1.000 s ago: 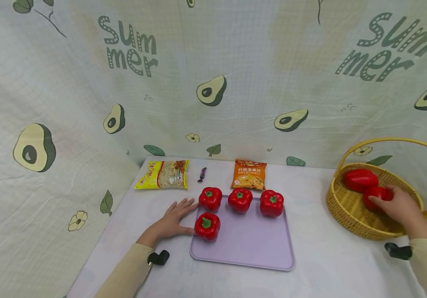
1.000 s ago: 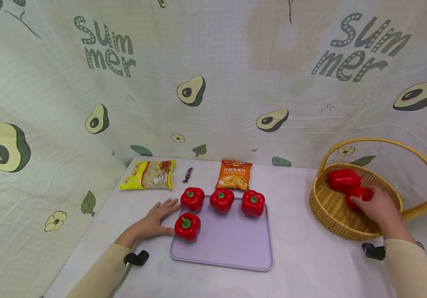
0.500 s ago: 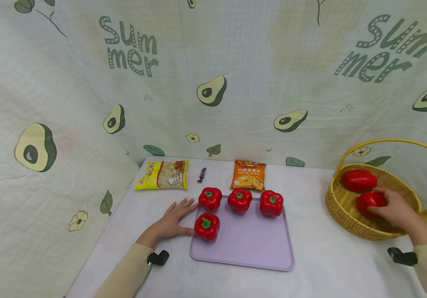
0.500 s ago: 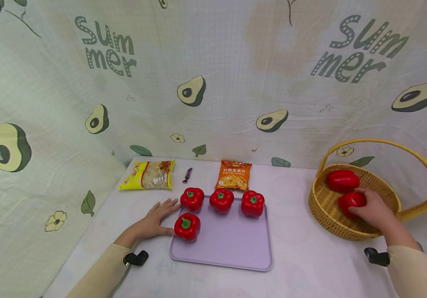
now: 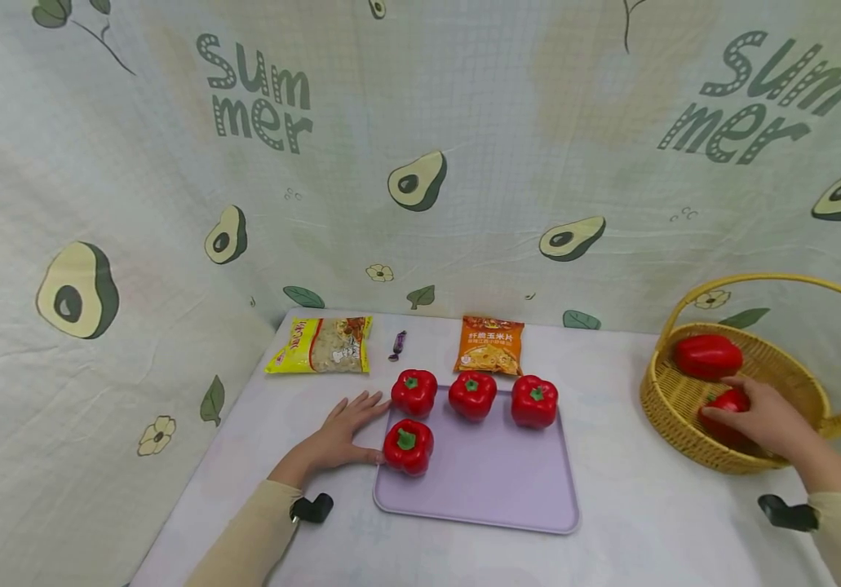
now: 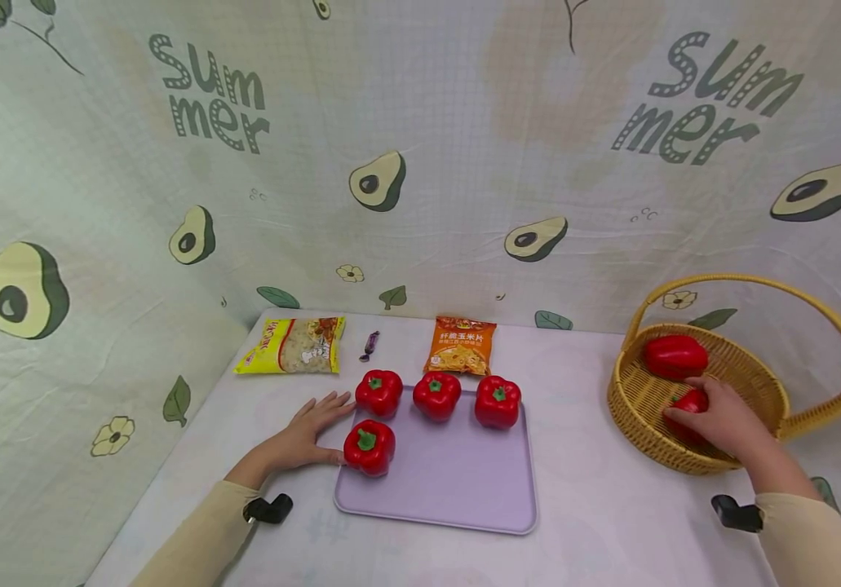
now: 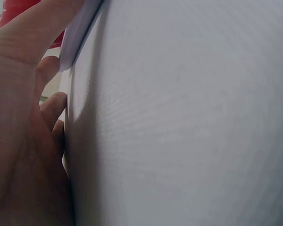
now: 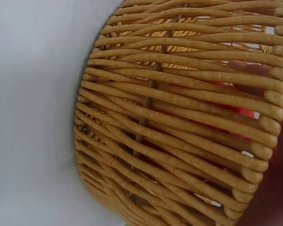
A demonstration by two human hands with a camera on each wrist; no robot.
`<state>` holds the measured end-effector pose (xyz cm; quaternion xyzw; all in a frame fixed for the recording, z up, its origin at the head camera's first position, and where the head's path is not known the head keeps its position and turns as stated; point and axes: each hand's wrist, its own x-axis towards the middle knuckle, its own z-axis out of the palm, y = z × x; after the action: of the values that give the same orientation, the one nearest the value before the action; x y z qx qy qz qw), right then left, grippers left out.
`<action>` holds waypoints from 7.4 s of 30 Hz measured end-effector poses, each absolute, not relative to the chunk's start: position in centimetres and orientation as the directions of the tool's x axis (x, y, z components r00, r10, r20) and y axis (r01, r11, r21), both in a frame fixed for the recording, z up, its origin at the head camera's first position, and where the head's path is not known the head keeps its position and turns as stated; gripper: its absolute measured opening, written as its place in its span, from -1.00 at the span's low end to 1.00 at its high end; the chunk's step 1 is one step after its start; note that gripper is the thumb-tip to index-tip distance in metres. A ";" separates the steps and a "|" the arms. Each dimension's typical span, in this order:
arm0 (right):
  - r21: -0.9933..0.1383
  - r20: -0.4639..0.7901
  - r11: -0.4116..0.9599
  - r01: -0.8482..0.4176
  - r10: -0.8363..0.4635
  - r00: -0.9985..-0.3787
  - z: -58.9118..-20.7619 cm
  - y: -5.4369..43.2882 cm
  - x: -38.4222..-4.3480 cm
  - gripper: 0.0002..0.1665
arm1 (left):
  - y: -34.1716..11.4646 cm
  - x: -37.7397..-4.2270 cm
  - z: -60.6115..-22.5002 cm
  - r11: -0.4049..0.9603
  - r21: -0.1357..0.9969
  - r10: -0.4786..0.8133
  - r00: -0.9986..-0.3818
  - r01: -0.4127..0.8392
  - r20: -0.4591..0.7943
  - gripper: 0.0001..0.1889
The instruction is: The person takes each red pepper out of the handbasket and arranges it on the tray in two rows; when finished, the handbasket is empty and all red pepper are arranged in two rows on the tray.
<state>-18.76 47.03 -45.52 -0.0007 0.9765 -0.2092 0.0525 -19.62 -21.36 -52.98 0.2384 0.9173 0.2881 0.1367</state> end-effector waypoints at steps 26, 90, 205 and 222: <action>-0.339 -0.079 0.940 0.034 0.008 -0.997 -45.4 46.8 -18.3 0.00 | -21.4 -19.8 -53.2 0.728 0.588 0.513 -0.849 0.352 -0.126 0.00; -0.472 0.151 0.881 -0.012 0.068 -0.986 -44.3 43.0 -15.8 -0.03 | -21.4 -20.0 -53.4 0.736 0.577 0.511 -0.850 0.354 -0.131 0.00; -0.640 0.251 0.658 -0.397 -0.309 -0.917 -46.1 25.2 -11.9 -0.26 | -21.3 -19.9 -53.0 0.724 0.586 0.525 -0.842 0.364 -0.126 0.00; -0.693 0.201 0.603 -0.394 -0.363 -0.910 -46.5 21.4 -12.7 -0.19 | -21.3 -19.8 -53.0 0.714 0.599 0.526 -0.842 0.363 -0.116 0.00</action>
<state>-12.71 21.38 -46.54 -0.2115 0.8951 -0.3920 -0.0199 -19.84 -21.25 -53.00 0.2429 0.9149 0.2902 0.1406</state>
